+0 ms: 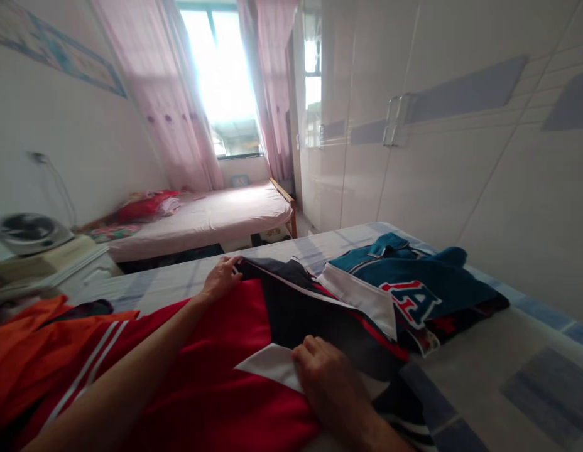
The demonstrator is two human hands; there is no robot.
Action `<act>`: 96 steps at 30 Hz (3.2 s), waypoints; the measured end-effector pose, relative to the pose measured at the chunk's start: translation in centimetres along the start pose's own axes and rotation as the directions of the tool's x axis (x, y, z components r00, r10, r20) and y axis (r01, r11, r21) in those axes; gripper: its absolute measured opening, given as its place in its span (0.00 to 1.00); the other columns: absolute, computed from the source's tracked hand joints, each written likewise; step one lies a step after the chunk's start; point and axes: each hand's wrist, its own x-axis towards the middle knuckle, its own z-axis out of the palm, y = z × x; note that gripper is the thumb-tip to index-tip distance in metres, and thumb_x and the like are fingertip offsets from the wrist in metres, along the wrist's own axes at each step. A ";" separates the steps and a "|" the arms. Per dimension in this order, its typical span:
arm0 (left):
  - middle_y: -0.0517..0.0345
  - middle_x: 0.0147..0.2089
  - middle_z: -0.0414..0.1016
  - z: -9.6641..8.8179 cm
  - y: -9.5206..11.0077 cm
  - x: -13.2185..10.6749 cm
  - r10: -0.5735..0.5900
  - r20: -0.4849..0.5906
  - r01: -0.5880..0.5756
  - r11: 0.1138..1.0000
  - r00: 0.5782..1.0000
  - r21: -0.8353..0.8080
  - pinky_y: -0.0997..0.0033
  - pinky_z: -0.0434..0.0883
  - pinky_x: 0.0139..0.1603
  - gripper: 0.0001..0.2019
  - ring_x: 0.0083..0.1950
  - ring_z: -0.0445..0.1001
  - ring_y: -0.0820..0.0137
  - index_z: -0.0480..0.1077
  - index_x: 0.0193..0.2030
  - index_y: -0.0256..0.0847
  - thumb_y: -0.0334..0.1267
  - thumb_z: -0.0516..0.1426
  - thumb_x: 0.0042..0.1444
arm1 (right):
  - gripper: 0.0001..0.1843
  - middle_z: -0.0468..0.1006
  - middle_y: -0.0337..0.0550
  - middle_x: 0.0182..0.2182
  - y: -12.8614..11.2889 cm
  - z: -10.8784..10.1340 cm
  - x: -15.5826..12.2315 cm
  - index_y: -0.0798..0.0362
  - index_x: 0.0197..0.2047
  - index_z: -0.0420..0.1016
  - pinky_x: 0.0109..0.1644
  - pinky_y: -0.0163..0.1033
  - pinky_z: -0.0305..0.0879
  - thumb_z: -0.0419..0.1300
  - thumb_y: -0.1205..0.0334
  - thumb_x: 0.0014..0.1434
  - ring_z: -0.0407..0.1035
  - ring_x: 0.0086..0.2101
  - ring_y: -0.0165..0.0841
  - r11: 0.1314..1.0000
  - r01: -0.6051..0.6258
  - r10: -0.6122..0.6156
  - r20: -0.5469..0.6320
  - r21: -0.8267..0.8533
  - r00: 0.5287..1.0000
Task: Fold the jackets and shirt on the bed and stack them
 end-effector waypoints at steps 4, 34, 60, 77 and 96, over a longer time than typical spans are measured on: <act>0.48 0.61 0.64 3.0 0.7 3.0 0.075 -0.084 -0.071 0.996 0.994 0.058 0.61 0.64 0.58 0.22 0.61 0.64 0.58 0.71 0.52 0.44 0.28 0.57 0.48 | 0.10 0.70 0.38 0.33 0.2 0.5 0.0 0.50 0.33 0.66 0.38 0.38 0.56 0.49 0.73 0.60 0.65 0.34 0.31 1.000 -0.009 0.009 -0.002 -0.009 1.000; 0.52 0.44 0.73 -12.1 -8.1 -24.3 -0.108 -0.067 0.112 0.991 0.992 0.068 0.64 0.70 0.48 0.15 0.45 0.73 0.63 0.70 0.45 0.41 0.43 0.51 0.55 | 0.14 0.80 0.47 0.30 -1.7 -5.0 0.1 0.55 0.36 0.70 0.27 0.35 0.69 0.55 0.51 0.58 0.76 0.30 0.35 0.001 -0.588 0.462 0.521 0.809 0.718; 0.51 0.48 0.73 -14.8 -8.0 -31.0 0.260 -0.075 -0.232 0.934 0.963 0.271 0.60 0.71 0.50 0.18 0.49 0.73 0.62 0.75 0.42 0.45 0.28 0.47 0.55 | 0.17 0.79 0.47 0.26 2.1 -9.9 -5.1 0.54 0.31 0.75 0.14 0.30 0.57 0.59 0.47 0.54 0.72 0.21 0.32 0.605 -0.666 0.431 0.524 0.436 0.735; 0.53 0.63 0.64 -10.8 -8.2 -26.6 -0.005 0.166 -0.045 0.954 0.986 0.296 0.50 0.57 0.63 0.23 0.66 0.58 0.59 0.67 0.58 0.46 0.50 0.48 0.60 | 0.24 0.66 0.49 0.59 1.5 -4.4 -0.5 0.53 0.56 0.70 0.59 0.50 0.58 0.51 0.53 0.59 0.61 0.57 0.43 0.991 0.015 0.018 0.244 -0.132 0.970; 0.45 0.66 0.58 -1.2 -1.0 -15.6 0.183 0.269 -0.213 0.973 0.946 0.088 0.44 0.56 0.62 0.22 0.66 0.56 0.54 0.62 0.61 0.47 0.45 0.48 0.61 | 0.13 0.80 0.40 0.29 8.2 -3.1 19.1 0.56 0.38 0.78 0.31 0.31 0.65 0.58 0.60 0.50 0.71 0.28 0.29 0.895 -0.420 0.327 0.422 0.149 0.846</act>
